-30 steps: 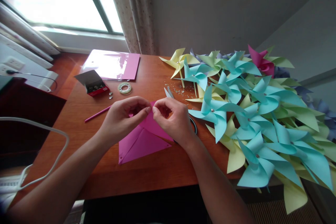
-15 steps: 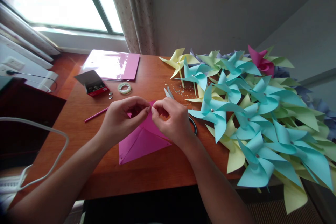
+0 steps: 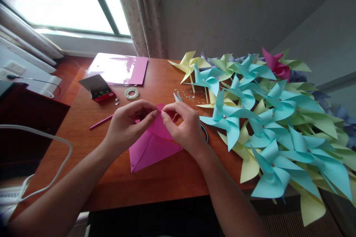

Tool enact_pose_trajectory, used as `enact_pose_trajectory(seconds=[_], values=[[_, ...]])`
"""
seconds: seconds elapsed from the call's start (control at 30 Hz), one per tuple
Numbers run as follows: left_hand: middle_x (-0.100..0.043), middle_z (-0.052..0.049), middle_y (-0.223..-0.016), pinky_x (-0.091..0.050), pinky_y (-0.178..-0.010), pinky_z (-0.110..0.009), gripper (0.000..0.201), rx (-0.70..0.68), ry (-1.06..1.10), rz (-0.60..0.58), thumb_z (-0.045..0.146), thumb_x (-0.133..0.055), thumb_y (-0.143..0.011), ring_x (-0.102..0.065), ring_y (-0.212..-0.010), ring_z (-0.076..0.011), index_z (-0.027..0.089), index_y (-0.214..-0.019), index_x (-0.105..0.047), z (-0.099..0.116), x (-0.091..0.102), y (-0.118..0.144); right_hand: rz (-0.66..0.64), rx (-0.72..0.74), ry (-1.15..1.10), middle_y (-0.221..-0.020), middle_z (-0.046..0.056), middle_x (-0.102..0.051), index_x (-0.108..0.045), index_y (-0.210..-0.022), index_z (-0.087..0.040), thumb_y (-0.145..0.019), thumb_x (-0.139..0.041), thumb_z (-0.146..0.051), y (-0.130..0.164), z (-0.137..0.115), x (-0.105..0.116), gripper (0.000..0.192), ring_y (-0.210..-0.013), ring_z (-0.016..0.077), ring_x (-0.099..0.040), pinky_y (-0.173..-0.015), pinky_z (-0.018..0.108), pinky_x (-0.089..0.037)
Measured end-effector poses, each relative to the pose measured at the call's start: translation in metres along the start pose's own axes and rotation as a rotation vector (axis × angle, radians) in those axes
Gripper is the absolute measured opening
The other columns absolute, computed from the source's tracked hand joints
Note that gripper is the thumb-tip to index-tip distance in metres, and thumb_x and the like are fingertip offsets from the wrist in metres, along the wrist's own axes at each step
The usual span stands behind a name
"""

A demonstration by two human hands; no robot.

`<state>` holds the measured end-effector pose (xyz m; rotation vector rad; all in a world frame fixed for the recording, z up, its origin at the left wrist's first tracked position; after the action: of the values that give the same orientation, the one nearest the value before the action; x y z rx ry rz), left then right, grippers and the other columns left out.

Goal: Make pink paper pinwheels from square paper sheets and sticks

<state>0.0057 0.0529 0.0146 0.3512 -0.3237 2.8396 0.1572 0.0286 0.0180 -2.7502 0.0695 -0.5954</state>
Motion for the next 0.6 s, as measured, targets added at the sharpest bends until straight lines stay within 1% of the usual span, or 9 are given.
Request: enact_pose_trajectory(seconds=[0.2, 0.6], values=[[-0.065, -0.001, -0.073, -0.041, -0.055, -0.023, 0.007, 0.022, 0.032, -0.031, 0.023, -0.067, -0.087, -0.054, -0.063, -0.0118, 0.017, -0.083, -0.068, -0.0035, -0.0016, -0.0006, 0.020, -0.069, -0.072, -0.080, 0.001, -0.069, -0.067, -0.084, -0.021, -0.088, -0.065, -0.023, 0.0007, 0.0045, -0.0009, 0.004, -0.072, 0.0168, -0.064, -0.067, 0.029, -0.054], [-0.066, -0.001, -0.071, -0.039, -0.054, -0.022, 0.006, 0.008, -0.033, -0.025, 0.021, -0.066, -0.086, -0.053, -0.061, -0.0113, 0.017, -0.083, -0.068, -0.0025, -0.0008, -0.0005, 0.036, -0.059, -0.044, -0.080, 0.001, -0.070, -0.068, -0.084, -0.021, -0.088, -0.066, -0.022, 0.0008, 0.0038, 0.0002, 0.004, -0.072, 0.0163, -0.065, -0.065, 0.028, -0.052]])
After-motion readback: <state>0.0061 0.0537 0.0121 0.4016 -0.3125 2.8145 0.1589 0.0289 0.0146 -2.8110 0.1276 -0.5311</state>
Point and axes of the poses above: each hand's wrist, its own y-axis away from the middle knuckle, its own x-axis out of the back of the hand, z = x × y, the point moved 6 cm from there along -y, towards the middle knuckle
